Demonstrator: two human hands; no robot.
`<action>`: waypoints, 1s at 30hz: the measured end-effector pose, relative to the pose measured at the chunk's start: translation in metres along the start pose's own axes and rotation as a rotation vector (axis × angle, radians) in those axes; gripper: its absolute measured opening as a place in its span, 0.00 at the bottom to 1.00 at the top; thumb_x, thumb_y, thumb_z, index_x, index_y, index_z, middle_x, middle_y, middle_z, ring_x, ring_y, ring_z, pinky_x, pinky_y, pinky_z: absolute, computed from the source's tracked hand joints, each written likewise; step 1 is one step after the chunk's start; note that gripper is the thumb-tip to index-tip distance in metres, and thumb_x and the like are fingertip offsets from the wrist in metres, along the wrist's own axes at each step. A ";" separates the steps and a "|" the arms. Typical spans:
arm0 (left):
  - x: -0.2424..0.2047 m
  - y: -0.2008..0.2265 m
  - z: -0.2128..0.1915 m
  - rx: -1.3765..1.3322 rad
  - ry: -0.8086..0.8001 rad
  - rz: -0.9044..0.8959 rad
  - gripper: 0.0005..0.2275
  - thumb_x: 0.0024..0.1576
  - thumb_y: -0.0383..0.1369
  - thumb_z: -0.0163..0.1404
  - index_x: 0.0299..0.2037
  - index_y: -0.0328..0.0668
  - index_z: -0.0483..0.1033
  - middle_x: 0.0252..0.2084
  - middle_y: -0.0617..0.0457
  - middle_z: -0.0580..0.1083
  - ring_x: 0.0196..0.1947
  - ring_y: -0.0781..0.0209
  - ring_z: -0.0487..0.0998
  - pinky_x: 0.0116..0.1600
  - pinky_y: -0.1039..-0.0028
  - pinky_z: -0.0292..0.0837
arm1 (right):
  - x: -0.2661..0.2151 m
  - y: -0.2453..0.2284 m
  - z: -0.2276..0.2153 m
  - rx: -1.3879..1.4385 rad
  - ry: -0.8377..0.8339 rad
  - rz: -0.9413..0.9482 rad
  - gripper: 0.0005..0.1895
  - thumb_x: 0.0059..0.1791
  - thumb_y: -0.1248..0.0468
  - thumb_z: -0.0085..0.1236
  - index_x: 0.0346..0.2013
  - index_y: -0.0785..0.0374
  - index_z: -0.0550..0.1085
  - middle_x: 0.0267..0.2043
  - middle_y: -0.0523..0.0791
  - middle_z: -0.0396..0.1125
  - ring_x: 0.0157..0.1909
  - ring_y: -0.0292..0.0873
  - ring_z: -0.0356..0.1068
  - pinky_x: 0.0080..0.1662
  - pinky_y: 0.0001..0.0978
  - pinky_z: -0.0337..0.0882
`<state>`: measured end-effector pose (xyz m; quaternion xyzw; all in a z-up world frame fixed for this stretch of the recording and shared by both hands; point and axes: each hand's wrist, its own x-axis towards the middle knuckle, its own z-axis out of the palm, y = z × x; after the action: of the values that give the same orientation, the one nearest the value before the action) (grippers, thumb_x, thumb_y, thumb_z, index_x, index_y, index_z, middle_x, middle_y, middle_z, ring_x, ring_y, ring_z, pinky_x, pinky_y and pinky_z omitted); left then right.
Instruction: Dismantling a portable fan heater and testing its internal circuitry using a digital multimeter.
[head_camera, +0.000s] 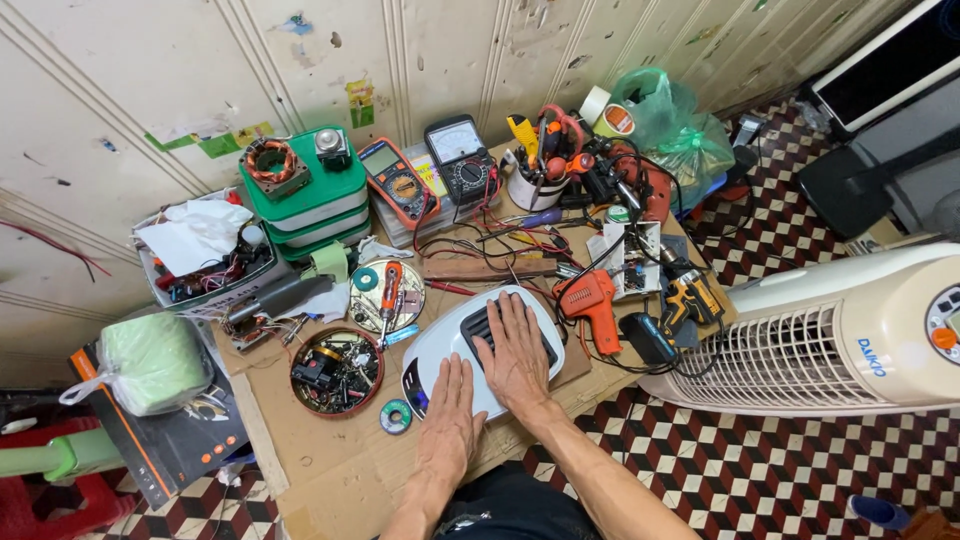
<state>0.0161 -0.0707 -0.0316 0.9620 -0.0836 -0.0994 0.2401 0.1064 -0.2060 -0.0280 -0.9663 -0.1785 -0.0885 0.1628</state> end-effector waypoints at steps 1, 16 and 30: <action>0.000 0.001 -0.001 0.001 0.000 0.006 0.35 0.58 0.37 0.51 0.72 0.29 0.46 0.76 0.36 0.45 0.76 0.42 0.40 0.75 0.64 0.38 | 0.000 0.000 -0.001 -0.003 0.004 0.004 0.34 0.56 0.50 0.43 0.71 0.70 0.57 0.77 0.58 0.47 0.79 0.57 0.41 0.74 0.49 0.38; 0.002 -0.005 0.008 0.011 0.000 -0.008 0.36 0.59 0.38 0.50 0.72 0.32 0.43 0.76 0.38 0.43 0.76 0.45 0.39 0.75 0.58 0.36 | 0.000 -0.001 -0.002 0.029 -0.015 -0.079 0.29 0.57 0.56 0.44 0.70 0.67 0.60 0.77 0.54 0.49 0.79 0.53 0.44 0.75 0.46 0.42; 0.001 -0.005 0.007 -0.017 0.022 -0.016 0.37 0.58 0.38 0.51 0.72 0.32 0.44 0.76 0.39 0.44 0.77 0.46 0.40 0.75 0.58 0.37 | 0.001 -0.001 0.001 0.045 -0.032 -0.065 0.29 0.57 0.54 0.43 0.71 0.67 0.60 0.77 0.54 0.49 0.78 0.53 0.44 0.74 0.47 0.41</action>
<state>0.0156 -0.0694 -0.0398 0.9616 -0.0724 -0.0916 0.2484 0.1068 -0.2049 -0.0283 -0.9574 -0.2145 -0.0744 0.1787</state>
